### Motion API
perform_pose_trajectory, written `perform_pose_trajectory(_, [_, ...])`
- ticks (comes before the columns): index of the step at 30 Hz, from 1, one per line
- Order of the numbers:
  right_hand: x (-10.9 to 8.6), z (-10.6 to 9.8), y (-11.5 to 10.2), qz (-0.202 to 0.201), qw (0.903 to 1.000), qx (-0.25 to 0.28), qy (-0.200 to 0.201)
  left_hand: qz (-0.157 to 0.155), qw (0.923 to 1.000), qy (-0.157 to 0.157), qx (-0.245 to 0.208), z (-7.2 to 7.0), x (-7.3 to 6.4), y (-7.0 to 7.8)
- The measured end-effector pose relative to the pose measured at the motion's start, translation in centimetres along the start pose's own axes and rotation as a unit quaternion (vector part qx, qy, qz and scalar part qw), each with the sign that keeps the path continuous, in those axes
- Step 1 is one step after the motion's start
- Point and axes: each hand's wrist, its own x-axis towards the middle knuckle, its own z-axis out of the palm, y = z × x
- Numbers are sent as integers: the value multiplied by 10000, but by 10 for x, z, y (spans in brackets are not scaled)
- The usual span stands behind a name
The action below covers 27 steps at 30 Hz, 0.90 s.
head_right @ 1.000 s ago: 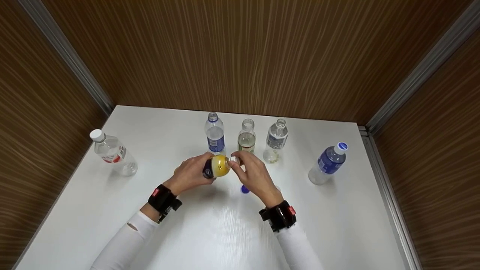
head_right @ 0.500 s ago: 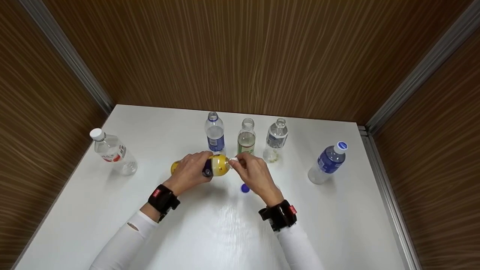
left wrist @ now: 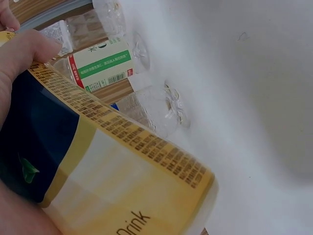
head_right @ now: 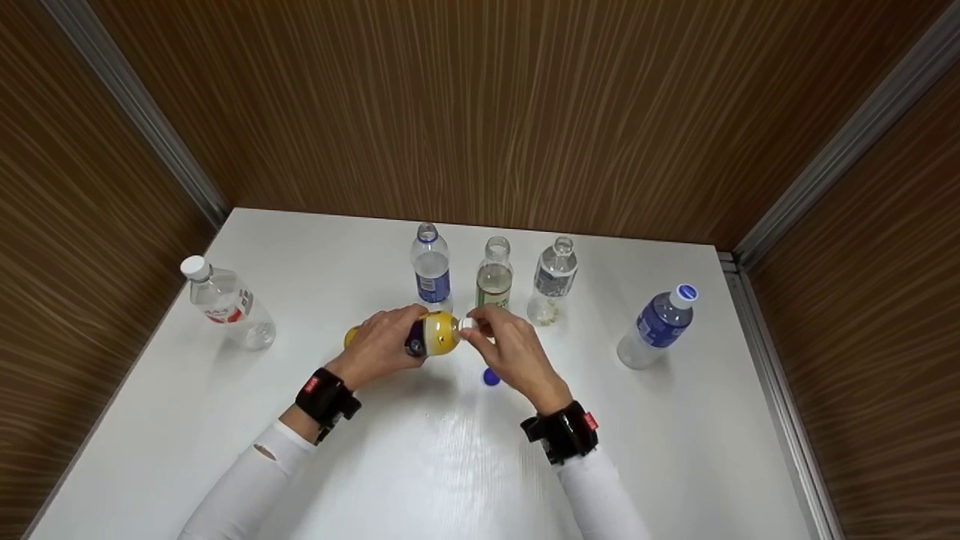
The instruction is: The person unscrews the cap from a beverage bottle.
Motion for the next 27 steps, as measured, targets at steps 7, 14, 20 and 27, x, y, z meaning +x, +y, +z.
perform_pose_trajectory(7, [-1, -1, -1, -143, 9998, 41, -99, -48, 9998, -112, -183, 0, -1, -2])
perform_pose_trajectory(14, [-2, -2, -2, -196, 9995, 82, -254, -24, 9990, -181, -416, -2, -1, -6])
perform_pose_trajectory(20, [0, 1, -2, 383, 9989, 269, -80, 73, 10000, 19, -44, -1, -2, -7])
perform_pose_trajectory(27, [2, 6, -2, 1216, 9922, 173, 231, 274, 9958, 431, 765, 2, -1, -6])
